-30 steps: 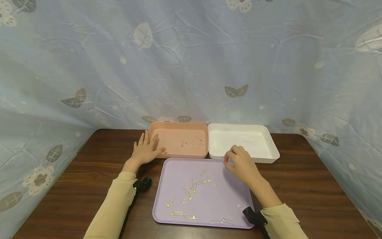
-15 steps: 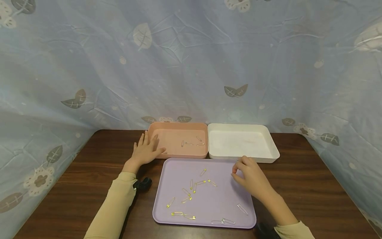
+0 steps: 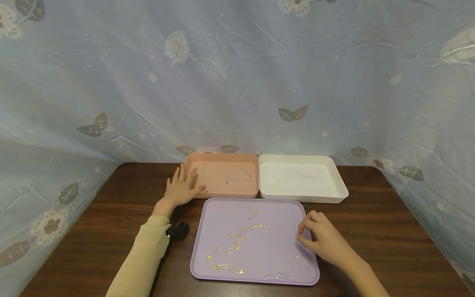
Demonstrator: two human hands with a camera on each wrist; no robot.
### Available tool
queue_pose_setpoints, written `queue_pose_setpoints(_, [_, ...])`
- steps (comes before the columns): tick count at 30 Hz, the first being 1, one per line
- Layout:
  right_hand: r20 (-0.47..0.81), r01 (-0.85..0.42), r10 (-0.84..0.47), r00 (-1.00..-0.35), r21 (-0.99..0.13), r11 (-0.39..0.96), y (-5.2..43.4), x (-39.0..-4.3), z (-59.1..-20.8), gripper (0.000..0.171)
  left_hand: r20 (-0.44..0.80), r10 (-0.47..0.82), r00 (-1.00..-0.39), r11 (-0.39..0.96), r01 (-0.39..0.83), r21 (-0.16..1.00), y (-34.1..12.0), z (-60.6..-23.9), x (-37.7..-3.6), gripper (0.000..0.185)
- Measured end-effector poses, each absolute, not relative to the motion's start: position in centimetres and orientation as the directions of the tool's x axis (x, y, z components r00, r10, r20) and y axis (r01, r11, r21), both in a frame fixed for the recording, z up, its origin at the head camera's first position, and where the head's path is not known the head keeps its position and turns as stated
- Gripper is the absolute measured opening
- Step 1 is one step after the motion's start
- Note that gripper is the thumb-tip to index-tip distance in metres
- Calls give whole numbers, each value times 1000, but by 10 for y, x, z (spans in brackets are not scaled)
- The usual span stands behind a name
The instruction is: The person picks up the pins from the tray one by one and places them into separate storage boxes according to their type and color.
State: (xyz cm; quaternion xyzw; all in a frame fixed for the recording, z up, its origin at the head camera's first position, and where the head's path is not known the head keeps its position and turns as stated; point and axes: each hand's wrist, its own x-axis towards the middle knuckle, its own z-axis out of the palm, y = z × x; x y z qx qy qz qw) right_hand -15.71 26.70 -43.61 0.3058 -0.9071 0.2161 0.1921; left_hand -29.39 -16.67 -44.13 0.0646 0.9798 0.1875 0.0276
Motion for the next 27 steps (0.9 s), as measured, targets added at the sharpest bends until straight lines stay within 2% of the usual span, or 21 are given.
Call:
queue_pose_setpoints(8, [435,-690,-545,-716,-325,647,271,-150,-441,36,-31,144,-989,923,123,364,-166,-442,-295,82])
queue_pose_setpoints(17, [257,-641,-590,-766,-386,664,273,-149,-444,29,-20,136,-991,919,118,376,-167,-443,-296,83])
queue_pose_setpoints(27, [257,-674,-637,-727,-443,591,269,-149,-448,26,-33,137,-990,918,115,380,-168,-443,-296,86])
